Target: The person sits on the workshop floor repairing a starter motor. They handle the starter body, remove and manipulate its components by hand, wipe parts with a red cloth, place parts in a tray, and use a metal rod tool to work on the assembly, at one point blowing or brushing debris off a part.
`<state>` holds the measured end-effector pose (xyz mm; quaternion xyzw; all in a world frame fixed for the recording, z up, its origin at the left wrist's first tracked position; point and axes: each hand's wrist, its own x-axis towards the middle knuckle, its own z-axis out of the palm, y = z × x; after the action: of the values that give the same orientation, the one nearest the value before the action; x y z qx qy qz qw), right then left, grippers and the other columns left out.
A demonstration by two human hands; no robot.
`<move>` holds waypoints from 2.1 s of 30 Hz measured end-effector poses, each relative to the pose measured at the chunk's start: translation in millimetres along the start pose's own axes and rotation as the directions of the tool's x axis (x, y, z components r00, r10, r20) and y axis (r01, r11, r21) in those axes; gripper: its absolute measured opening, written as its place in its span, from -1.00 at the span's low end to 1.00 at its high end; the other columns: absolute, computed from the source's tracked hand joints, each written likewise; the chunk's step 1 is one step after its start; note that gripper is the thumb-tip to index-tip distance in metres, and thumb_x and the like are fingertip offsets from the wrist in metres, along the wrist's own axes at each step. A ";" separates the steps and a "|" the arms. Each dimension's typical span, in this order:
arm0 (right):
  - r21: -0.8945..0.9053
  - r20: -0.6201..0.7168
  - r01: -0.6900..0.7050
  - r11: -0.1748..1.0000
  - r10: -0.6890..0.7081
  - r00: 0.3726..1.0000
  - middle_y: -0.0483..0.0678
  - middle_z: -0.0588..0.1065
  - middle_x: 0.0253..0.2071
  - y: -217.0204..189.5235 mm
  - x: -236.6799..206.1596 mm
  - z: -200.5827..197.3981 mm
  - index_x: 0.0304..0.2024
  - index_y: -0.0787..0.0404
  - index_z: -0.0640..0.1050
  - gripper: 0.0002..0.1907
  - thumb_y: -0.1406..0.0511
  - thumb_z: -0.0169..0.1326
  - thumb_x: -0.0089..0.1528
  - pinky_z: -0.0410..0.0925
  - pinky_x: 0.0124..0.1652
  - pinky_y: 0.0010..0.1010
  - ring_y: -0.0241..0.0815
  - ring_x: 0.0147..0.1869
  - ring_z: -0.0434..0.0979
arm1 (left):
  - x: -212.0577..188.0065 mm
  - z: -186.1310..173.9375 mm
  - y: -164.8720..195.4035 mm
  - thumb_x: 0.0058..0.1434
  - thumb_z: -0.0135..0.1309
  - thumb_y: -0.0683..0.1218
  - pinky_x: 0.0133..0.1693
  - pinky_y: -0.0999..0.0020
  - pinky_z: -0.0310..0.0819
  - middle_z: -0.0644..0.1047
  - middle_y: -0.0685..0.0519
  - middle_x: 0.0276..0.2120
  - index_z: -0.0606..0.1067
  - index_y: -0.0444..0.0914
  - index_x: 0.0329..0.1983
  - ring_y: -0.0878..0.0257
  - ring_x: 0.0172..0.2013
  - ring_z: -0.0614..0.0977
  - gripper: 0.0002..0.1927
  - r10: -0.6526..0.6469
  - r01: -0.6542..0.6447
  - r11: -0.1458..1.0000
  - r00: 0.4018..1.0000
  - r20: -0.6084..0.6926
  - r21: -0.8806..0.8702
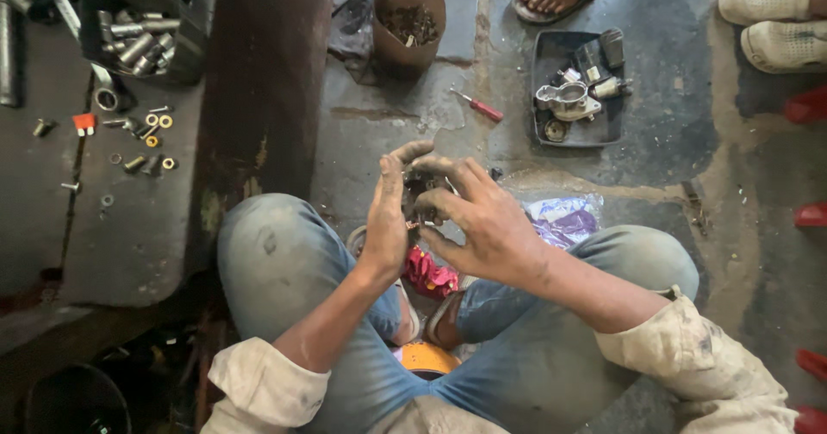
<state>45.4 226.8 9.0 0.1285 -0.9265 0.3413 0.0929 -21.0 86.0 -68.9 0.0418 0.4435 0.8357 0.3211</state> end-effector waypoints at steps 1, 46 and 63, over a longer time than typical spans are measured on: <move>-0.001 0.000 0.004 1.000 -0.004 1.000 0.10 0.40 0.22 -0.1 0.1 0.0 -0.09 0.17 0.53 -0.64 0.31 0.31 0.08 0.37 0.12 -0.09 0.17 0.18 0.43 | 0.5 -0.1 -0.4 0.51 -0.39 0.29 -0.11 0.39 0.48 0.51 0.04 -0.02 0.34 -0.26 0.31 0.33 -0.12 0.53 -0.37 -0.001 0.001 1.000 1.000 -0.001 -0.001; 0.603 -0.426 -0.791 0.104 0.880 -0.209 0.16 0.50 -0.01 189.8 -361.9 119.3 0.17 0.32 0.38 -0.35 0.27 0.27 0.06 0.42 -0.04 -0.16 0.07 0.02 0.54 | -31.5 35.4 15.3 0.56 -0.18 -0.01 -0.14 0.37 0.54 0.50 -0.02 0.03 0.23 -0.27 0.38 0.29 -0.11 0.57 -0.59 -0.214 0.181 0.884 0.976 0.030 0.432; -0.255 -0.465 -0.955 0.153 0.846 0.260 0.39 0.36 0.25 222.6 -385.4 63.0 0.33 0.41 0.32 -0.32 0.06 0.10 0.34 0.15 0.31 0.23 0.51 0.35 0.25 | -11.4 12.3 -14.3 0.50 -0.12 -0.05 -0.13 0.48 0.49 0.55 0.05 -0.03 0.32 -0.23 0.34 0.38 -0.16 0.56 -0.61 -0.235 0.198 0.841 0.972 0.011 0.504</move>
<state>338.9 416.2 -273.8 -0.5184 -0.8504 0.0903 -0.0029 -0.6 93.9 -70.1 0.1033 0.6342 0.6488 0.4076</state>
